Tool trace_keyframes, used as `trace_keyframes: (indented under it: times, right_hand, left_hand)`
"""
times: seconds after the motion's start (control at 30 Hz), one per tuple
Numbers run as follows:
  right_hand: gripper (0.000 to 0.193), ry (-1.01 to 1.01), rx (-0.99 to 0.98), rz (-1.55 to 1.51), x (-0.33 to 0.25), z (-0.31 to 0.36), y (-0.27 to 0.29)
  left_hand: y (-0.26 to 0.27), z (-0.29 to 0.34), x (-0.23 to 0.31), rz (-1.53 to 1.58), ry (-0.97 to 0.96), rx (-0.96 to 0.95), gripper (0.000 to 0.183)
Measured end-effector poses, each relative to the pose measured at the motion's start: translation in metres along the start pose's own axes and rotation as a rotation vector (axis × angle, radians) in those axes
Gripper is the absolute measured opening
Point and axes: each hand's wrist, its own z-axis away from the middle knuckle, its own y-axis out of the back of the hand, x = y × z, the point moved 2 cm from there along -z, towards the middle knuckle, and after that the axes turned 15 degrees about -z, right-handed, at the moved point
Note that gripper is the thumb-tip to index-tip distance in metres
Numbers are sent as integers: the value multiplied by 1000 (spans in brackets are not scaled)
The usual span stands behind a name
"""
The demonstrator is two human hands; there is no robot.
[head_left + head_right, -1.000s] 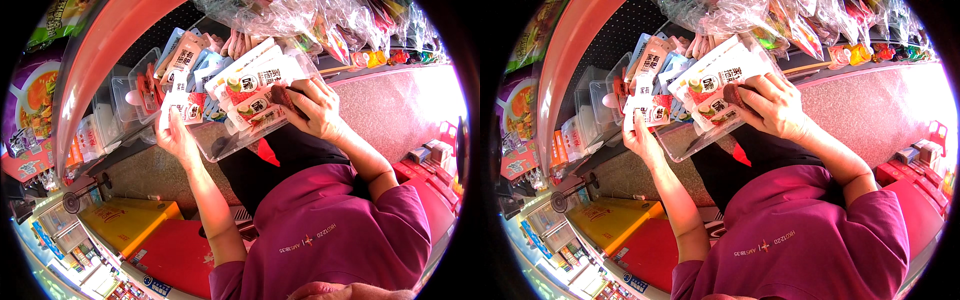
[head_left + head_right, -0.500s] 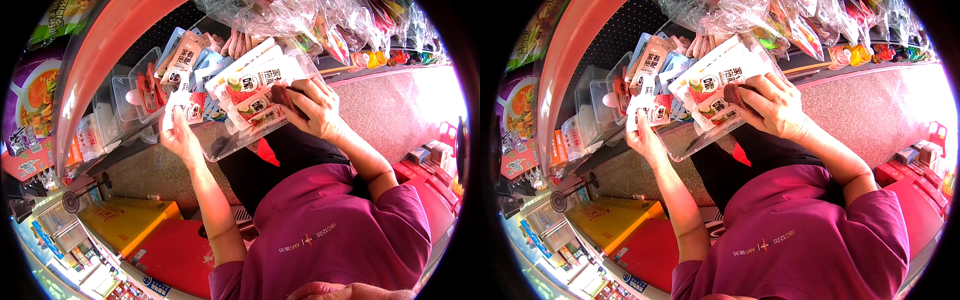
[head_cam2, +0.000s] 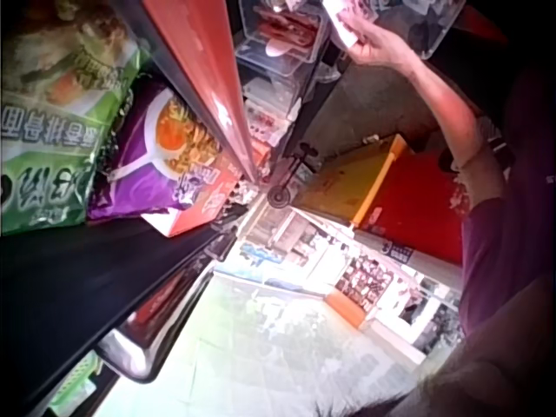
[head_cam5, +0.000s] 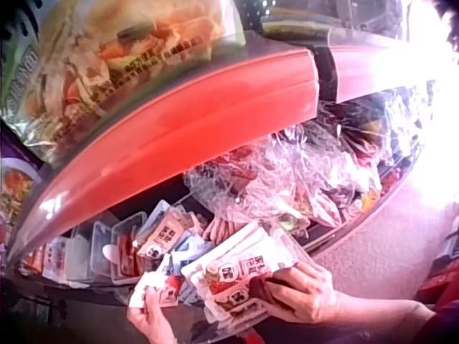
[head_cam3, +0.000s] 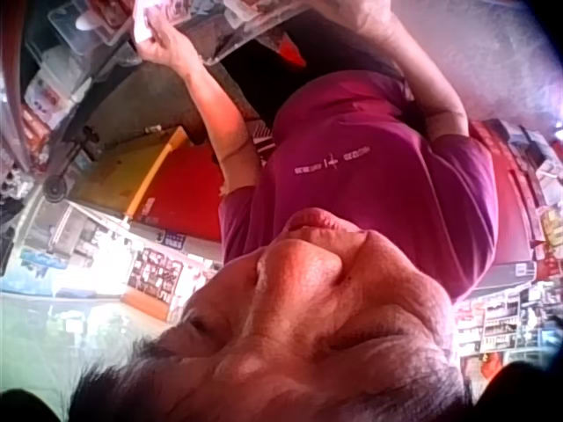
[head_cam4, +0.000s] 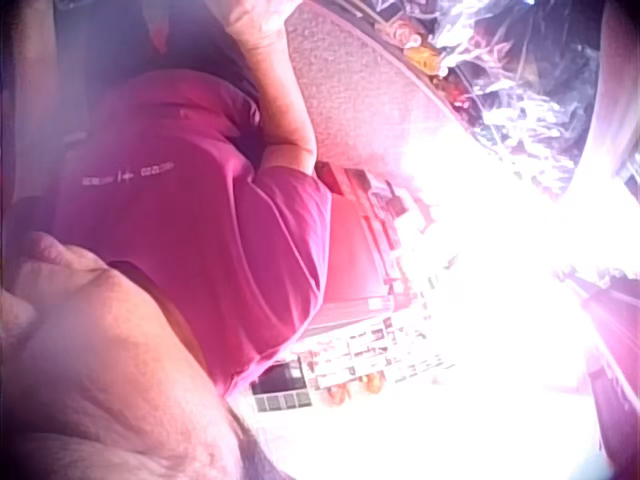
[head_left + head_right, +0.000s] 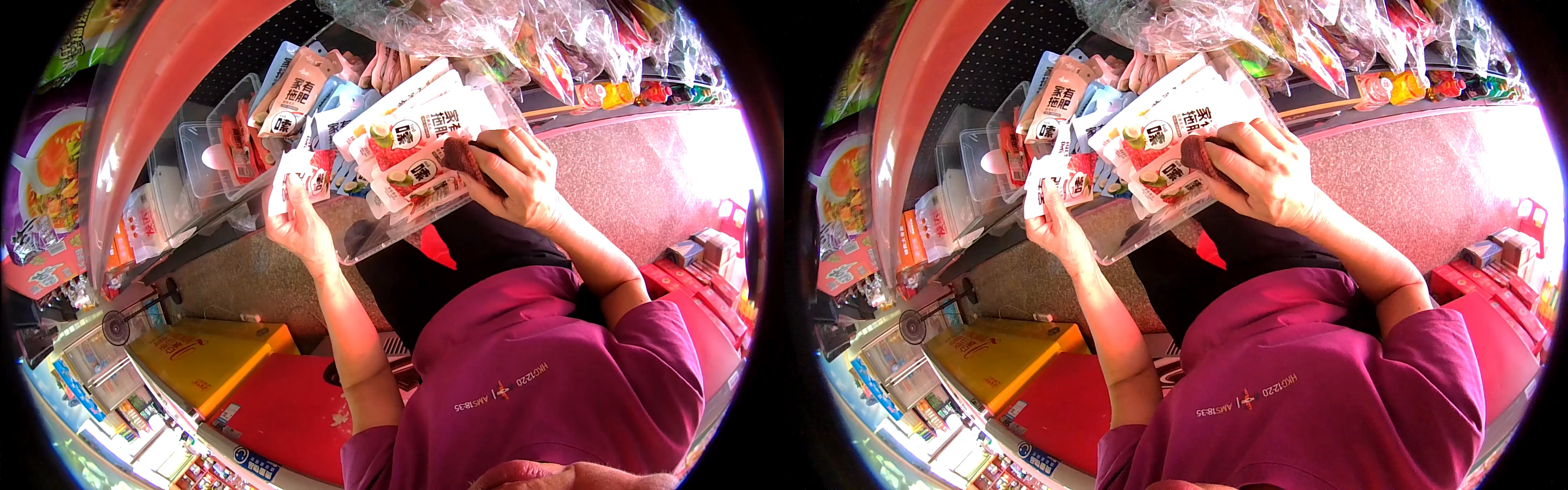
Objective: The person uses a dark cloth to wipe the surface of multiple small, white, rectangular packages held in a clear plastic tray. They handle the packages one by one, wiping them individually before placing them back into the tray.
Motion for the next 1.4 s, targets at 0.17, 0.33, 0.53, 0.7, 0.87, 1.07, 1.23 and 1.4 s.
trace_keyframes:
  times: [0.17,0.33,0.53,0.7,0.87,1.07,1.23,1.4]
  right_hand:
    - [34,-10,-12,11,1,1,-1]
    - [34,-3,3,9,0,0,-1]
    - [35,-23,-9,9,0,0,-2]
    - [31,-4,-2,62,2,1,-2]
    - [31,1,-2,62,2,2,-2]
    - [32,-6,-5,66,2,2,-1]
    - [31,-1,6,68,3,3,-3]
    - [30,-4,10,68,1,1,-2]
  left_hand:
    - [0,1,2,7,14,-3,18]
    - [0,1,-1,26,16,-9,17]
    - [1,1,-4,36,26,-5,17]
    - [1,1,-6,32,26,-9,17]
    - [2,1,-5,10,42,-4,17]
    - [0,2,-4,19,25,-8,17]
    - [2,2,-4,13,28,-23,17]
    - [1,2,-3,20,27,-13,18]
